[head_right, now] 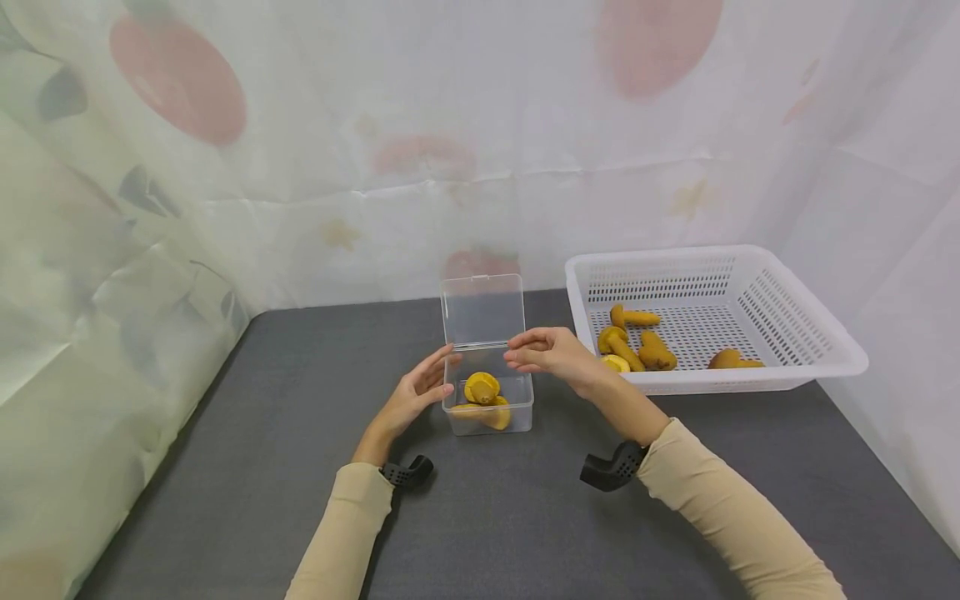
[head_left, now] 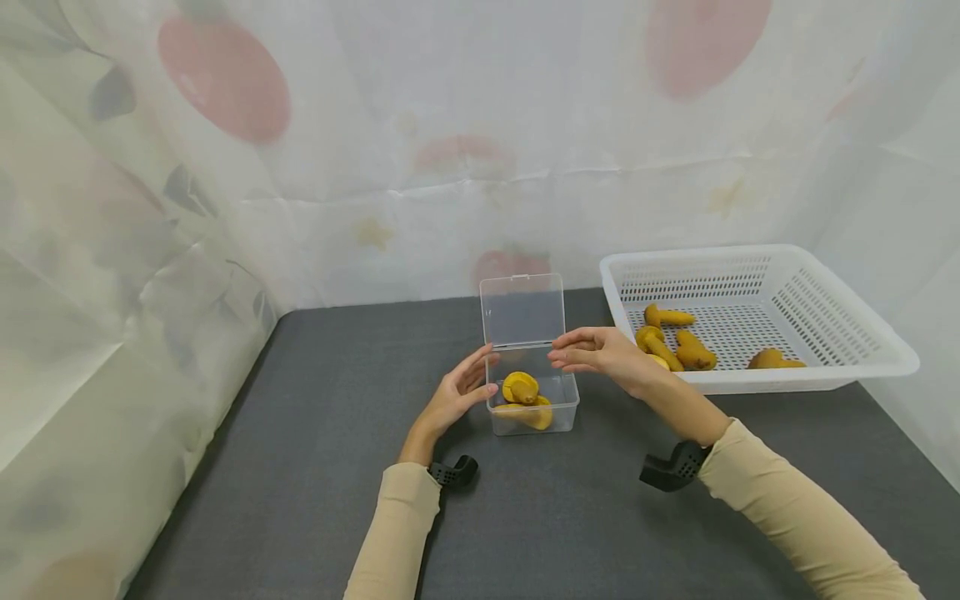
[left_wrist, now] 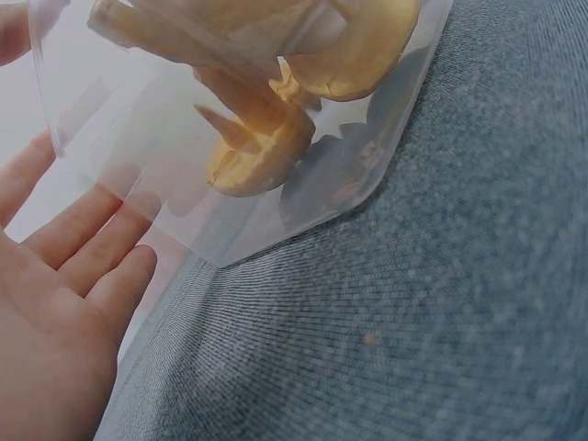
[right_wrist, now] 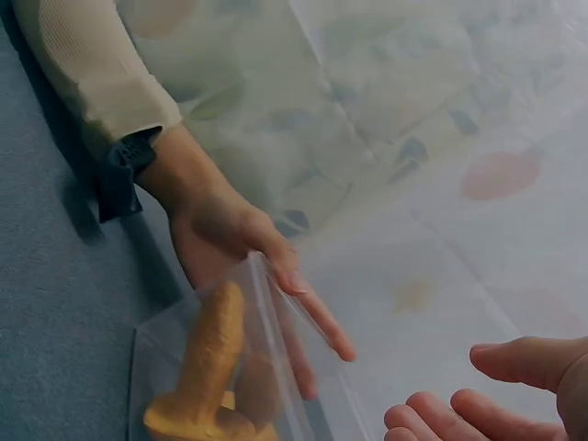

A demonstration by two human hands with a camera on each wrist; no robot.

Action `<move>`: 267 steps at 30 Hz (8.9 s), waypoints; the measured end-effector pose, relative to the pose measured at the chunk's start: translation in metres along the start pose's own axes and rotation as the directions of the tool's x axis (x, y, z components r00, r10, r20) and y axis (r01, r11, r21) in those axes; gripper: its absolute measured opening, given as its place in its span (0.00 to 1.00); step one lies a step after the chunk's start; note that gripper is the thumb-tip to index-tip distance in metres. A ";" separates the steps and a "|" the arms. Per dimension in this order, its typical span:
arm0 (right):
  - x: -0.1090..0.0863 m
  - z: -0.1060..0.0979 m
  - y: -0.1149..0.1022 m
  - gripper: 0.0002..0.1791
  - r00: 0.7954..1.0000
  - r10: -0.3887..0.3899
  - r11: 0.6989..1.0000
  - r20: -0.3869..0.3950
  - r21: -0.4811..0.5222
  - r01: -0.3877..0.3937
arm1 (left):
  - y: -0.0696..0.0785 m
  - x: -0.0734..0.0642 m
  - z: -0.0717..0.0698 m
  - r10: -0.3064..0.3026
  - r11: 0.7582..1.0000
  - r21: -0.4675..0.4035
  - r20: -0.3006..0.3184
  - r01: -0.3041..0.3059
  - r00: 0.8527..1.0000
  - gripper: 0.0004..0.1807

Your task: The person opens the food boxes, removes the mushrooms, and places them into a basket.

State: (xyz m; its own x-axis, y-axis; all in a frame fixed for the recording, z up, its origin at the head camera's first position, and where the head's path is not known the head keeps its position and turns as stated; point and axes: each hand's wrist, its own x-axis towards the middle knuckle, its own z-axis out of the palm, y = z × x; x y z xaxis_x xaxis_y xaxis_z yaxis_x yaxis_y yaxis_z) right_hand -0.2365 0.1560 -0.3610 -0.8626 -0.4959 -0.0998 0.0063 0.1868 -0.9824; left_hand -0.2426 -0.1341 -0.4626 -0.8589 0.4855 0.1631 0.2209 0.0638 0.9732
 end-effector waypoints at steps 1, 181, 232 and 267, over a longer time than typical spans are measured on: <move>0.001 0.002 0.000 0.23 1.000 0.002 1.000 0.008 -0.009 -0.002 | 0.000 0.000 0.000 -0.001 1.000 0.000 -0.002 0.001 1.000 0.38; -0.055 -0.108 0.015 0.13 0.689 -0.288 0.927 -0.665 -0.014 0.374 | 0.001 0.000 0.000 -0.016 0.999 -0.032 -0.010 0.016 1.000 0.39; -0.074 -0.116 0.024 0.26 0.741 -0.158 0.942 -0.652 -0.325 -0.085 | -0.004 0.002 0.003 -0.023 1.000 -0.001 -0.029 0.023 0.999 0.36; -0.048 -0.045 0.009 0.17 0.860 -0.333 0.925 -0.387 -0.313 0.217 | 0.000 0.002 0.005 -0.013 1.000 0.014 -0.032 0.014 0.999 0.37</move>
State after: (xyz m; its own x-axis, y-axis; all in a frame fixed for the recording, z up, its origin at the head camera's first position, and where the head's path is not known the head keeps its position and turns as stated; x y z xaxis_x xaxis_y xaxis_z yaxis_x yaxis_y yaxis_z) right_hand -0.2176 0.2194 -0.3582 -0.9396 -0.1600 0.3027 -0.3399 0.3301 -0.8806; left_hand -0.2424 -0.1291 -0.4633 -0.8760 0.4566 0.1553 0.2158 0.0831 0.9729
